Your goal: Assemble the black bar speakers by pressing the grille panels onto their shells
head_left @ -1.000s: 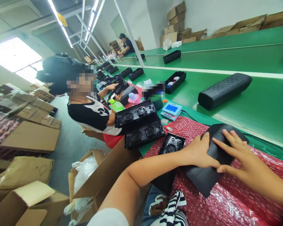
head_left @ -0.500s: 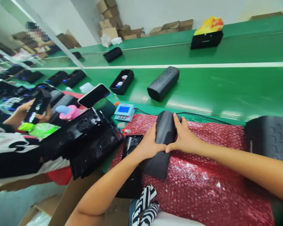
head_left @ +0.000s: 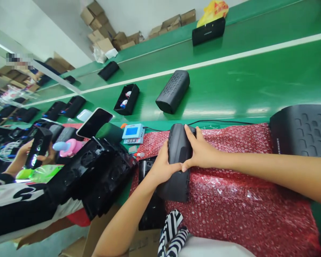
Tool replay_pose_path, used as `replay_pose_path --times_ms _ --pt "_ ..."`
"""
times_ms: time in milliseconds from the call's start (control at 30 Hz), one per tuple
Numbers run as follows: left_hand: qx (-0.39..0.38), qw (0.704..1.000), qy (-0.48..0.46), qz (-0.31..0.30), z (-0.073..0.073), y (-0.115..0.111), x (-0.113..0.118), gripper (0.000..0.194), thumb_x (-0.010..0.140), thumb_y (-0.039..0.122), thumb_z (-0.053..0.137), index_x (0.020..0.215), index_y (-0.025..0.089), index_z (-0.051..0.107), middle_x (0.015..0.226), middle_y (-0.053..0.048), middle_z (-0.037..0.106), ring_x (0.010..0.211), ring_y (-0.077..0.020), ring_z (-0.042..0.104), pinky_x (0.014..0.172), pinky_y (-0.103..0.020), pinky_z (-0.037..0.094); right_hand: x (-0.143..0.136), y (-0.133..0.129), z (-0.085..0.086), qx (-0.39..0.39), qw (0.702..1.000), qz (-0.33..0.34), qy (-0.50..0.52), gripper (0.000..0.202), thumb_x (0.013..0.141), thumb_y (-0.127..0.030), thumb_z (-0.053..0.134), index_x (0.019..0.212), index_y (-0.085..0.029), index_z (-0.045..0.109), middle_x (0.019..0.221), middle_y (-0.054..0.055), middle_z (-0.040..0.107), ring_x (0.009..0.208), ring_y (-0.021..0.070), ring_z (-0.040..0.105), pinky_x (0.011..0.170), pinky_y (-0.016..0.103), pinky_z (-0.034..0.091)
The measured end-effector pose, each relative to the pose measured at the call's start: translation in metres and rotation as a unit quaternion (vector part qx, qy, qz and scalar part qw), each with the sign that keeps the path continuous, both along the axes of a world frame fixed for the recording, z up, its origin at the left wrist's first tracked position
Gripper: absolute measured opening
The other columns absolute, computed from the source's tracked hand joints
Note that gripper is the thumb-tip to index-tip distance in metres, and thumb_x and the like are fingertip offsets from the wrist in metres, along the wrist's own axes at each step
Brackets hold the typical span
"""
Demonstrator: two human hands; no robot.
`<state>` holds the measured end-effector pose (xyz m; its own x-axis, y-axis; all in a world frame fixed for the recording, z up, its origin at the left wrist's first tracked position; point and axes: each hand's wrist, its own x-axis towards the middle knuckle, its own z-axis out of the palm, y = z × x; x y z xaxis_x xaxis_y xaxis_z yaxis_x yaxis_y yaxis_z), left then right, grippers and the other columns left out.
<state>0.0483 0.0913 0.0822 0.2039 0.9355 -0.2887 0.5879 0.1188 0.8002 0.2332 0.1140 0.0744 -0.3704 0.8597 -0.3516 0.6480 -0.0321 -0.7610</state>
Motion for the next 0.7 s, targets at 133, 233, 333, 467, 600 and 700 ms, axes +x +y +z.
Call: replay_pose_path --times_ms 133,233,333,467,600,700 --pt "0.0 1.0 -0.009 0.001 0.002 -0.001 0.001 0.11 0.057 0.037 0.07 0.147 0.006 0.013 0.15 -0.018 0.024 0.137 -0.0314 0.028 0.115 -0.044 0.022 0.0 -0.001 0.002 -0.013 1.0 -0.003 -0.001 0.153 0.045 -0.047 0.09 0.146 -0.026 -0.023 0.141 0.023 -0.034 0.138 0.0398 -0.01 0.116 0.048 0.016" --pt "0.0 1.0 -0.004 0.002 0.004 -0.003 0.002 0.11 0.057 0.038 0.07 0.147 0.006 0.014 0.151 -0.017 0.022 0.138 -0.0316 0.025 0.115 -0.044 0.021 0.0 -0.002 -0.001 -0.013 1.0 -0.01 0.012 0.155 0.042 -0.05 0.09 0.146 -0.028 -0.023 0.141 0.022 -0.034 0.138 0.0401 -0.011 0.115 0.052 0.016" --pt "-0.002 1.0 0.012 0.007 0.005 -0.004 0.003 0.111 0.057 0.038 0.07 0.147 0.008 0.014 0.153 -0.018 0.017 0.14 -0.0329 0.019 0.116 -0.045 0.017 0.001 -0.002 -0.004 -0.011 1.0 -0.015 0.022 0.156 0.041 -0.051 0.09 0.147 -0.027 -0.022 0.141 0.022 -0.034 0.138 0.0396 -0.012 0.115 0.052 0.015" --pt "0.035 0.999 -0.015 0.001 0.003 -0.002 0.003 0.1 0.058 0.036 0.072 0.143 0.01 0.026 0.146 -0.016 0.032 0.136 -0.033 0.028 0.114 -0.044 0.022 -0.002 0.0 -0.007 0.0 1.0 -0.009 0.011 0.156 0.041 -0.051 0.09 0.148 -0.024 -0.021 0.141 0.023 -0.032 0.138 0.0382 -0.015 0.116 0.049 0.014" --pt "0.068 0.997 -0.027 -0.025 0.005 -0.005 0.003 0.1 0.054 0.037 0.077 0.14 0.01 0.033 0.14 -0.016 0.04 0.128 -0.0323 0.039 0.11 -0.045 0.029 -0.002 -0.006 -0.02 0.074 0.997 0.005 -0.013 0.151 0.046 -0.054 0.086 0.149 -0.015 -0.016 0.146 0.024 -0.021 0.138 0.0374 -0.017 0.115 0.05 0.014" --pt "0.051 0.998 0.034 -0.03 0.007 -0.006 0.003 0.112 0.053 0.042 0.079 0.145 0.01 0.025 0.144 -0.02 0.034 0.132 -0.0364 0.035 0.11 -0.05 0.029 0.002 -0.005 -0.042 0.14 0.99 0.007 -0.026 0.141 0.053 -0.061 0.077 0.15 -0.011 -0.011 0.146 0.026 -0.007 0.139 0.0411 -0.007 0.113 0.053 0.017"
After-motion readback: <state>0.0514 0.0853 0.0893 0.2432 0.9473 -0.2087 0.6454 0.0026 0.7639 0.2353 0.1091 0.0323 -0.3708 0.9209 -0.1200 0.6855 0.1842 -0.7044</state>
